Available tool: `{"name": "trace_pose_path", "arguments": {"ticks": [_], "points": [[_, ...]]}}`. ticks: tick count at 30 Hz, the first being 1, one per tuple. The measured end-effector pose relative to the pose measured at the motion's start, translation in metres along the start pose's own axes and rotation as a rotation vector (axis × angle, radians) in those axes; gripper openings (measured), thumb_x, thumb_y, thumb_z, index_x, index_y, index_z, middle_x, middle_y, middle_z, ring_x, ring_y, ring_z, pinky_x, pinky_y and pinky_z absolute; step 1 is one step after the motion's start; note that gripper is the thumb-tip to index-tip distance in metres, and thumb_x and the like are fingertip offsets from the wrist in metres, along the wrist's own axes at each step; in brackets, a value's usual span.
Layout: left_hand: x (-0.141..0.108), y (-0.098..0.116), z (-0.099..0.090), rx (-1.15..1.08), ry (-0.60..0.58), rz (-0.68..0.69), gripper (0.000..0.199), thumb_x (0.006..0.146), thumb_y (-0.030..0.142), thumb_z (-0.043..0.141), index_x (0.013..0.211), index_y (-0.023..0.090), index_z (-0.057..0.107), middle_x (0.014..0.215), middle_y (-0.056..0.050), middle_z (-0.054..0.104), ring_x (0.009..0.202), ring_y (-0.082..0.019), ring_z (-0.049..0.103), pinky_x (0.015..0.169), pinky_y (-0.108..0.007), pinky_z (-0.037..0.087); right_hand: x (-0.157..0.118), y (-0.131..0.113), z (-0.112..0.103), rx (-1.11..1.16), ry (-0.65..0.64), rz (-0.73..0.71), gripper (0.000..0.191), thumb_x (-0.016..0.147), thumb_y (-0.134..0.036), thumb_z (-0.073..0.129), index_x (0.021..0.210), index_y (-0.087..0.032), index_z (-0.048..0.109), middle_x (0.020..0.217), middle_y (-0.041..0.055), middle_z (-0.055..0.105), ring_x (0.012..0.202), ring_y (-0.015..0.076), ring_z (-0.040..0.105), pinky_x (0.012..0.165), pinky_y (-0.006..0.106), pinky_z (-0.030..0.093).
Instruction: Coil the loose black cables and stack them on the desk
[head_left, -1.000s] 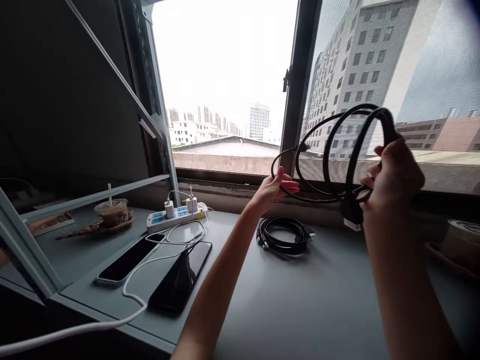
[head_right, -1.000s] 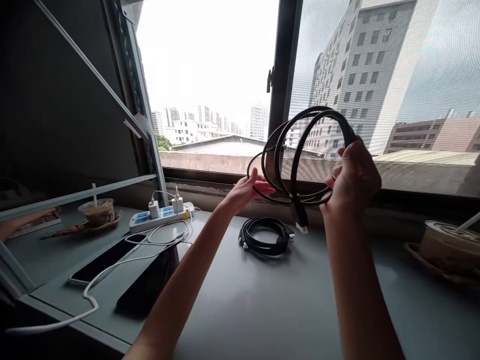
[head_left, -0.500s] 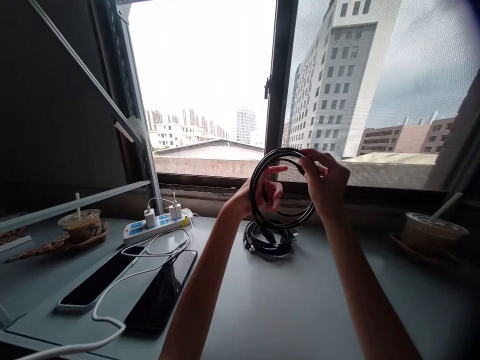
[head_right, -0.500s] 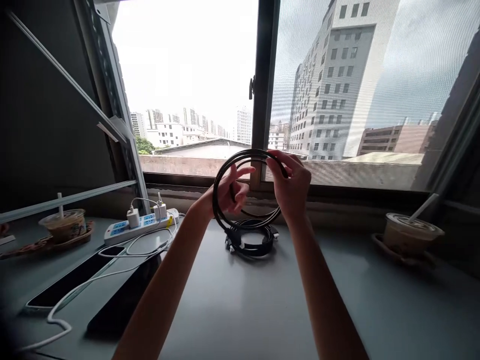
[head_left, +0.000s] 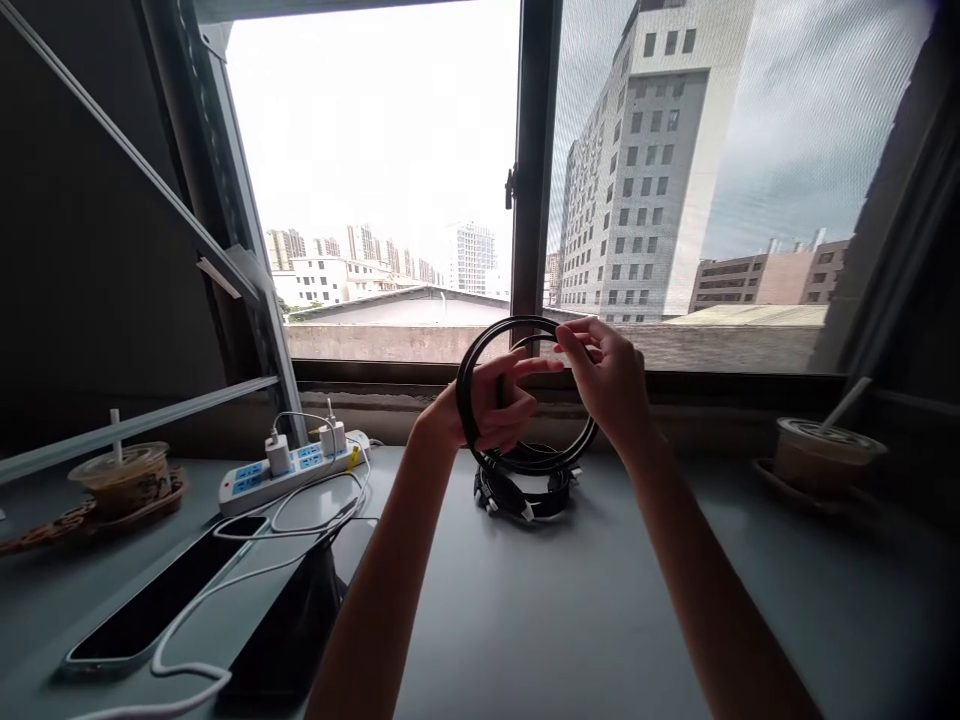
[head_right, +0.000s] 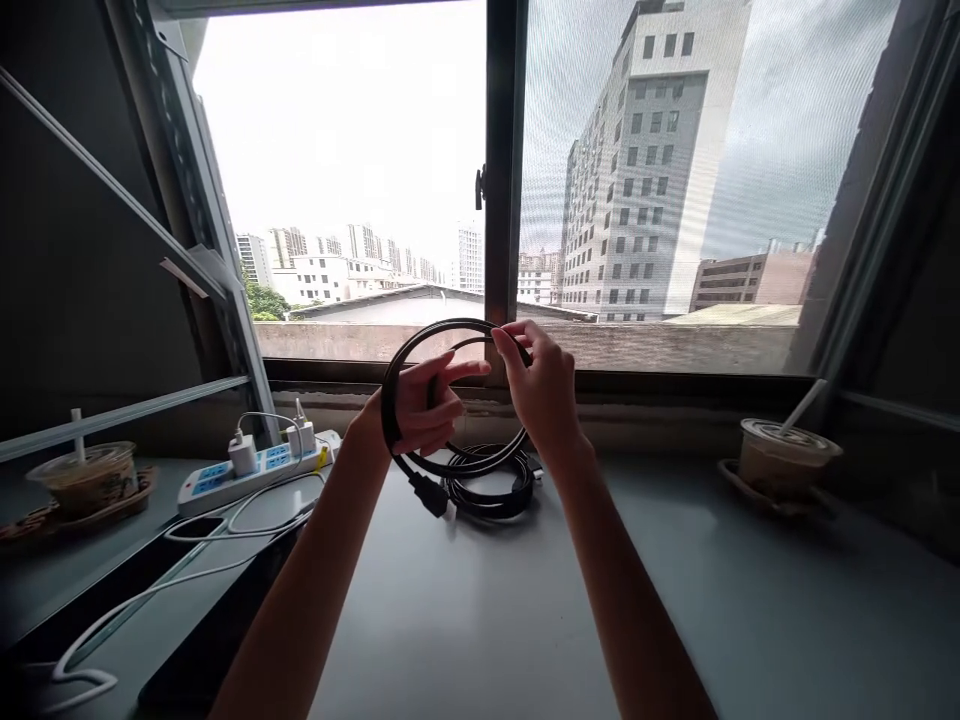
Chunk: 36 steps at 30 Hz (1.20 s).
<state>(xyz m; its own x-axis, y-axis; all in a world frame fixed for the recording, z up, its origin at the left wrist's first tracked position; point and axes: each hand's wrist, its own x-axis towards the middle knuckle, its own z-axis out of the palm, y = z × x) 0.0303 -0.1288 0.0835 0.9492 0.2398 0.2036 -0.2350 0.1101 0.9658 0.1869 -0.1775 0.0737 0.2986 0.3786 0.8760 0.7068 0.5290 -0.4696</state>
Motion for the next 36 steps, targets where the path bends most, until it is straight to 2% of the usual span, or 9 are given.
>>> {"name": "trace_pose_path", "arguments": {"ticks": [3, 6, 9, 13, 18, 23, 30, 33, 36], "points": [[0.001, 0.003, 0.001, -0.049, 0.004, 0.014, 0.045, 0.090, 0.035, 0.031, 0.115, 0.013, 0.061, 0.035, 0.007, 0.034, 0.023, -0.010, 0.033, 0.035, -0.024, 0.033, 0.001, 0.002, 0.000, -0.035, 0.099, -0.031, 0.024, 0.086, -0.040, 0.056, 0.085, -0.017, 0.062, 0.077, 0.0033, 0.066, 0.077, 0.0163, 0.062, 0.068, 0.026, 0.044], [0.003, 0.005, 0.004, -0.137, 0.098, 0.110, 0.056, 0.089, 0.046, 0.024, 0.101, 0.011, 0.065, 0.036, 0.007, 0.029, 0.026, -0.010, 0.029, 0.037, -0.025, 0.033, 0.003, 0.008, -0.001, -0.081, 0.213, -0.063, 0.022, 0.085, -0.038, 0.057, 0.085, -0.017, 0.063, 0.077, 0.0035, 0.066, 0.074, 0.0161, 0.062, 0.069, 0.027, 0.044], [0.009, 0.005, 0.011, -0.099, 0.307, 0.190, 0.063, 0.082, 0.069, 0.028, 0.083, 0.015, 0.062, 0.040, 0.007, 0.027, 0.032, -0.007, 0.028, 0.038, -0.022, 0.031, 0.005, 0.014, -0.002, -0.077, 0.278, -0.078, 0.022, 0.085, -0.038, 0.057, 0.086, -0.017, 0.063, 0.078, 0.0035, 0.066, 0.073, 0.0159, 0.061, 0.070, 0.028, 0.044], [0.017, 0.002, 0.022, 0.057, 0.601, 0.293, 0.045, 0.079, 0.062, 0.049, 0.077, 0.017, 0.055, 0.042, 0.011, 0.018, 0.035, -0.003, 0.018, 0.035, -0.016, 0.015, 0.007, 0.017, -0.003, -0.035, 0.281, -0.084, 0.022, 0.085, -0.037, 0.057, 0.088, -0.016, 0.062, 0.080, 0.0042, 0.065, 0.074, 0.0156, 0.061, 0.070, 0.027, 0.044], [0.019, -0.001, 0.023, 0.177, 0.857, 0.459, 0.035, 0.077, 0.048, 0.061, 0.084, 0.015, 0.054, 0.042, 0.012, 0.024, 0.036, -0.002, 0.019, 0.034, -0.016, 0.012, 0.007, 0.024, -0.003, -0.057, 0.185, -0.032, 0.031, 0.083, -0.045, 0.056, 0.087, -0.015, 0.063, 0.082, 0.0065, 0.065, 0.070, 0.0158, 0.057, 0.067, 0.028, 0.043], [0.017, -0.002, 0.018, 0.344, 1.010, 0.512, 0.044, 0.071, 0.045, 0.068, 0.102, 0.014, 0.062, 0.037, 0.011, 0.033, 0.034, -0.003, 0.024, 0.035, -0.018, 0.015, 0.007, 0.026, -0.001, -0.022, 0.063, 0.037, 0.049, 0.080, -0.061, 0.049, 0.084, -0.014, 0.063, 0.069, 0.0058, 0.059, 0.063, 0.0156, 0.053, 0.054, 0.025, 0.039], [0.018, -0.001, 0.015, 0.455, 1.072, 0.698, 0.018, 0.069, 0.036, 0.071, 0.070, 0.018, 0.066, 0.038, 0.010, 0.032, 0.035, -0.003, 0.023, 0.038, -0.022, 0.015, 0.005, 0.015, -0.010, 0.018, -0.090, 0.183, 0.056, 0.073, -0.067, 0.054, 0.059, -0.014, 0.055, 0.049, 0.0002, 0.046, 0.046, 0.0105, 0.047, 0.045, 0.021, 0.035], [0.017, 0.000, 0.012, 0.541, 1.109, 0.771, 0.023, 0.072, 0.038, 0.068, 0.060, 0.020, 0.062, 0.038, 0.009, 0.030, 0.036, -0.004, 0.023, 0.039, -0.023, 0.015, 0.004, 0.008, -0.015, 0.146, -0.174, 0.244, 0.055, 0.069, -0.068, 0.058, 0.065, -0.012, 0.061, 0.056, 0.0016, 0.052, 0.048, 0.0110, 0.051, 0.045, 0.021, 0.042], [0.015, -0.001, 0.009, 0.712, 1.166, 0.825, 0.043, 0.075, 0.043, 0.064, 0.044, 0.019, 0.047, 0.039, 0.007, 0.025, 0.039, -0.005, 0.023, 0.042, -0.024, 0.017, 0.002, -0.002, -0.019, 0.174, -0.229, 0.299, 0.054, 0.065, -0.066, 0.064, 0.065, -0.011, 0.064, 0.056, 0.0020, 0.054, 0.045, 0.0093, 0.048, 0.039, 0.020, 0.044]]}}
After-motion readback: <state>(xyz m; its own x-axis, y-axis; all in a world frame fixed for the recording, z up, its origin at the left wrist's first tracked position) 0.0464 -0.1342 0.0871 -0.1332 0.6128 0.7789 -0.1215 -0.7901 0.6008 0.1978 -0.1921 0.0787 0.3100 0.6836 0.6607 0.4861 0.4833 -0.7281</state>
